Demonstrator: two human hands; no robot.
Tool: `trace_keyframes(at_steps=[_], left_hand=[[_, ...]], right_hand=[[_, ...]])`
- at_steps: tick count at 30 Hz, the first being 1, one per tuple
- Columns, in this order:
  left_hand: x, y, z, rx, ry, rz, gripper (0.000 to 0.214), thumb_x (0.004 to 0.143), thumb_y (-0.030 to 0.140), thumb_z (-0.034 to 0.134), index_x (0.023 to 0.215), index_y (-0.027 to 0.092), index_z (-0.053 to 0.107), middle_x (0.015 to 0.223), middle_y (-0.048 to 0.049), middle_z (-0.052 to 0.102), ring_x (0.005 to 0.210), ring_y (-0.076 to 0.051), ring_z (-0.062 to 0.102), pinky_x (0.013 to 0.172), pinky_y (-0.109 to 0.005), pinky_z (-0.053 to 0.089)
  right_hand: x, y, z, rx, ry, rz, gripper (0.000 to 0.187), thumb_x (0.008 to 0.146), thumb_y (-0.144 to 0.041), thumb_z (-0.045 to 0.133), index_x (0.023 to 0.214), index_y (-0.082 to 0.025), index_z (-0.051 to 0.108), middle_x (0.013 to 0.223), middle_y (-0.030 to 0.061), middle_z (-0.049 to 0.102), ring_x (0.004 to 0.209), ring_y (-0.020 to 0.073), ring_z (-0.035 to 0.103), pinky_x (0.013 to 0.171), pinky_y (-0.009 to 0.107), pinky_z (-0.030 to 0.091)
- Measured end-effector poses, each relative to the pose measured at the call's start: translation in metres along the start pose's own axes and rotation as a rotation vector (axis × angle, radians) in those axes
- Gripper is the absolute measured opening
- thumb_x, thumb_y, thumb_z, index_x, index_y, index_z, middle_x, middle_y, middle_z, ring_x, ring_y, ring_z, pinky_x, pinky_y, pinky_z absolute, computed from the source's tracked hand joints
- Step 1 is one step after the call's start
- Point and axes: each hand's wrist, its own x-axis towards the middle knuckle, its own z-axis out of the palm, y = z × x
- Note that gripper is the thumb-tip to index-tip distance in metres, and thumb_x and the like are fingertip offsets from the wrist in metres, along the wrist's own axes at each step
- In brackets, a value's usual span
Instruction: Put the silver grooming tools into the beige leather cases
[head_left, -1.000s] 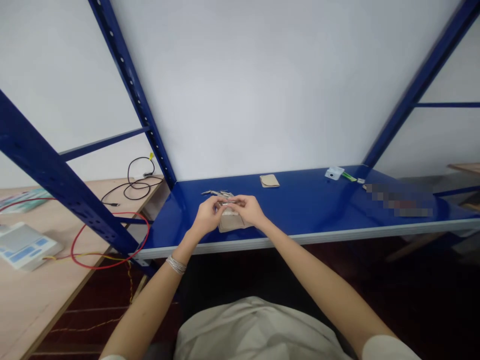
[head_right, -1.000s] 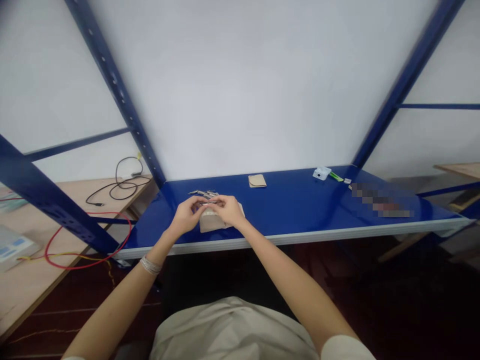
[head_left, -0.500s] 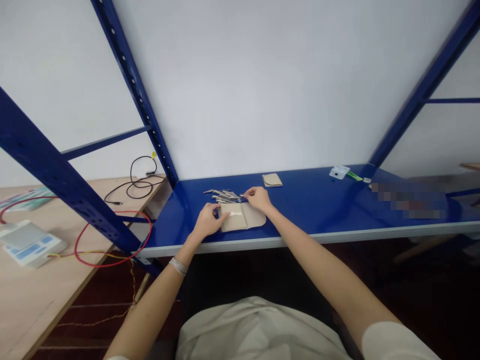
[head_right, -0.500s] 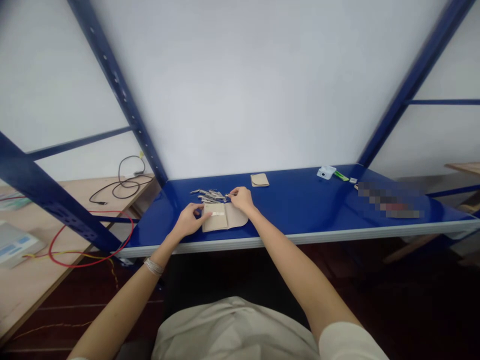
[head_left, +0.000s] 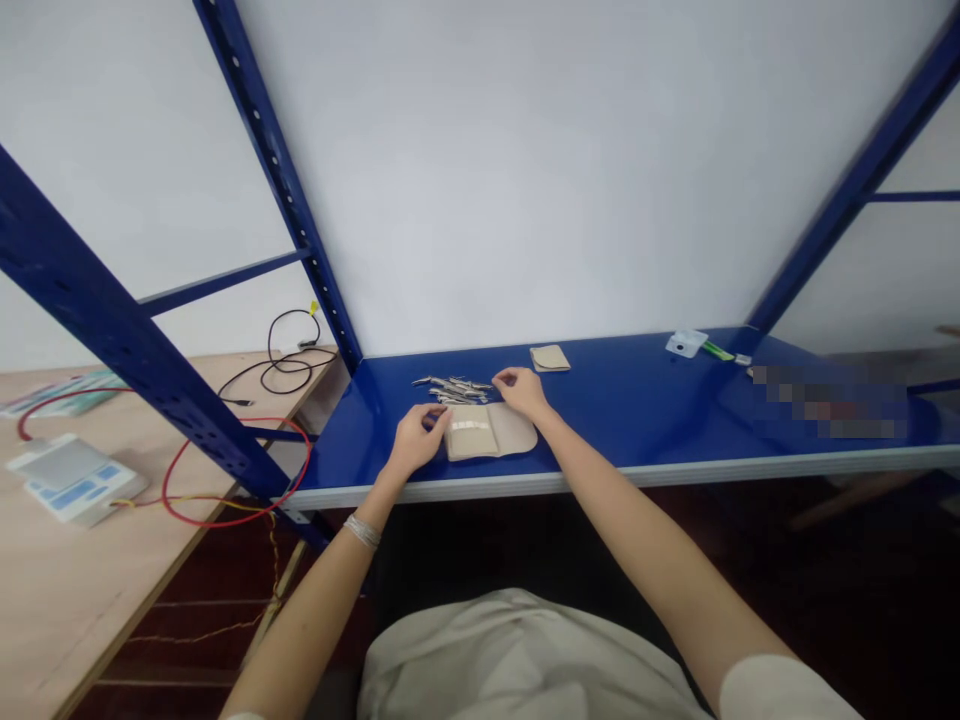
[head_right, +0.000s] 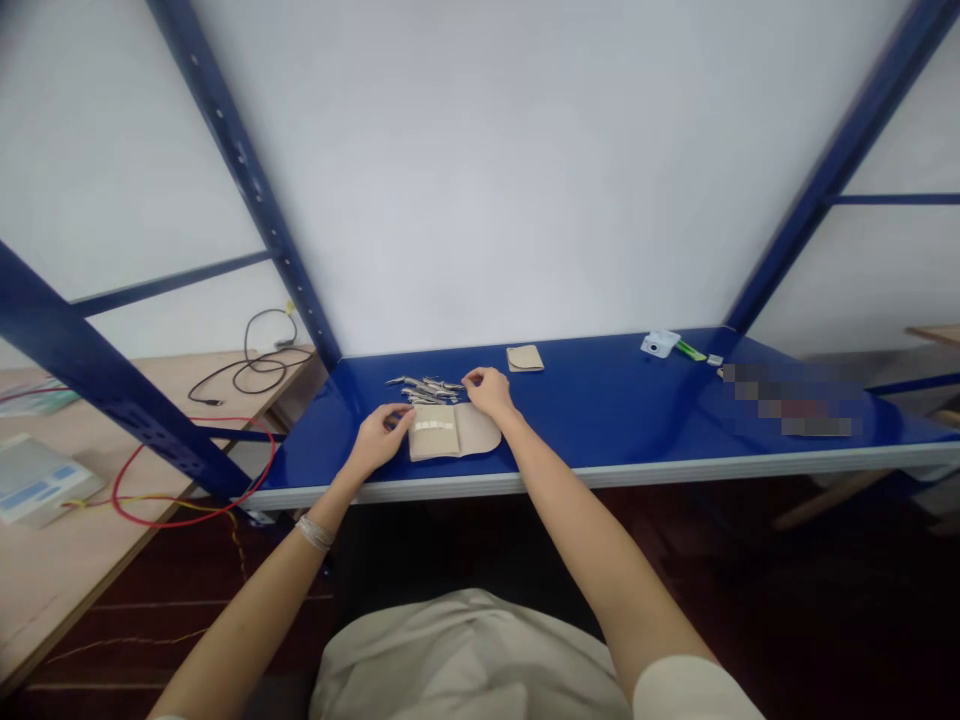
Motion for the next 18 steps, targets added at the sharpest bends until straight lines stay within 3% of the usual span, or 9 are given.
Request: trace_keyframes(at_steps=[3,6,10,13,18], left_hand=[[0.025,-0.009,-0.007,0.137,0.007,-0.046,0.026,0.084,0.031,0.057,0.102,0.015,0.068,0.095,-0.0083,0.070,0.073,-0.017,0.064,0.078,-0.031,0.053],[0.060,-0.024,-0.012,0.402,0.048,0.014,0.029,0.079,0.014,0.055,0.104,0.009,0.068,0.100,-0.0149,0.067,0.095,-0.024,0.063,0.094,-0.036,0.048],[0.095,-0.042,-0.007,0.514,-0.061,0.132,0.036,0.082,0.012,0.048,0.112,0.010,0.068,0.115,-0.0169,0.063,0.108,-0.026,0.060,0.100,-0.036,0.045],[0.104,-0.047,0.001,0.565,-0.141,0.135,0.037,0.084,0.011,0.044,0.110,0.014,0.070,0.112,-0.0147,0.066,0.105,-0.025,0.061,0.098,-0.036,0.045],[0.102,-0.046,0.005,0.599,-0.074,0.020,0.031,0.084,0.019,0.049,0.101,0.016,0.074,0.104,-0.0168,0.070,0.102,-0.031,0.062,0.093,-0.041,0.046]], right_hand=[[-0.004,0.007,-0.006,0.000,0.033,0.081,0.014,0.080,-0.028,0.064,0.085,-0.021,0.074,0.088,0.0028,0.075,0.087,0.0184,0.068,0.084,0.028,0.048],[-0.004,0.006,-0.006,-0.015,0.038,0.144,0.013,0.080,-0.028,0.063,0.084,-0.022,0.074,0.088,0.0028,0.075,0.089,0.0187,0.068,0.085,0.029,0.048],[-0.006,0.005,-0.003,-0.033,0.039,0.130,0.013,0.081,-0.028,0.062,0.086,-0.022,0.073,0.089,0.0026,0.074,0.089,0.0180,0.067,0.087,0.030,0.046],[-0.007,0.006,-0.001,-0.041,0.034,0.090,0.015,0.082,-0.028,0.061,0.089,-0.022,0.073,0.089,0.0027,0.073,0.087,0.0180,0.066,0.086,0.031,0.046],[-0.005,0.008,0.002,-0.072,-0.027,-0.072,0.022,0.084,-0.028,0.062,0.102,-0.025,0.074,0.098,0.0040,0.071,0.092,0.0197,0.063,0.089,0.033,0.045]])
